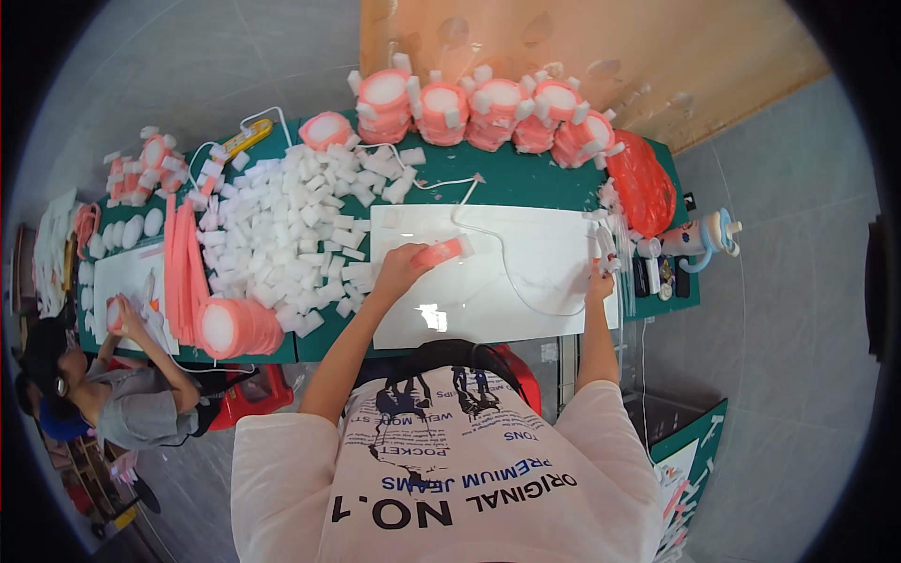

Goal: Glue white foam pieces onto a pink cylindrical base using a glue gun to create a small decorative object.

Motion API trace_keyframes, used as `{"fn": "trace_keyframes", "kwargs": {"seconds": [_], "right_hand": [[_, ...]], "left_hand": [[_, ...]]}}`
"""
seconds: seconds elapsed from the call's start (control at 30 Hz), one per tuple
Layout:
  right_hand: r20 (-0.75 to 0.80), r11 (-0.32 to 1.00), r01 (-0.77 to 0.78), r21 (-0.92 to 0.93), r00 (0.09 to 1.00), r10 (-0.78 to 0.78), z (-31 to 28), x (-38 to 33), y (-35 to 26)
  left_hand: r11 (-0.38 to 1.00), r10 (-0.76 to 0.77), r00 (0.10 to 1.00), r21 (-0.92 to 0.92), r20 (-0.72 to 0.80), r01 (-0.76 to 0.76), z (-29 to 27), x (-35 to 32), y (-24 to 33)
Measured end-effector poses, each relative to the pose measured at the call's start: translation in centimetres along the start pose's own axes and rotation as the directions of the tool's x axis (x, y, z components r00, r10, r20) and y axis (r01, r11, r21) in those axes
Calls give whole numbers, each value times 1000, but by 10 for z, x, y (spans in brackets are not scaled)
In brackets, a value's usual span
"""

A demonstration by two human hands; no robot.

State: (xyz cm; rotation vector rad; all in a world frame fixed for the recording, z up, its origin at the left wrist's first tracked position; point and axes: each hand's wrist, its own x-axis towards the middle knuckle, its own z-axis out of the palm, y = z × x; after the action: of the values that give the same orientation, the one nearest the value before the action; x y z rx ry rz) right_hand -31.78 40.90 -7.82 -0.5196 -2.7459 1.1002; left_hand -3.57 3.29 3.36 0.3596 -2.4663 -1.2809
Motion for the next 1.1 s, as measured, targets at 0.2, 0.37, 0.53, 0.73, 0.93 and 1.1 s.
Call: {"fn": "trace_keyframes", "kwargs": {"seconds": [0.2,0.37,0.53,0.73,0.93,1.1], "right_hand": [[-70,976,-28,-217,997,13,-2,-41,-26],[25,951,-30,-307,999,40,-13,-133,-76],[50,848,530,-33,848,-528,-25,-195,-121],[570,653,526,545,338,-749,-31,-267,-282],[560,177,664,726,-422,-713,86,-342,-350],[663,-73,848,525,-461,-589,167,-415,-320]], "left_hand": [[1000,19,999,17,-35,-18,0,-4,-10],[1000,5,996,-1,-91,-5,10,-7,-19],[999,-12,996,-46,-87,9,12,-5,-14],[997,27,991,-62,-131,-36,12,-10,-20],[992,5,991,-127,-133,-22,19,-4,-16],[991,7,996,-135,-89,-19,29,0,-32]]}}
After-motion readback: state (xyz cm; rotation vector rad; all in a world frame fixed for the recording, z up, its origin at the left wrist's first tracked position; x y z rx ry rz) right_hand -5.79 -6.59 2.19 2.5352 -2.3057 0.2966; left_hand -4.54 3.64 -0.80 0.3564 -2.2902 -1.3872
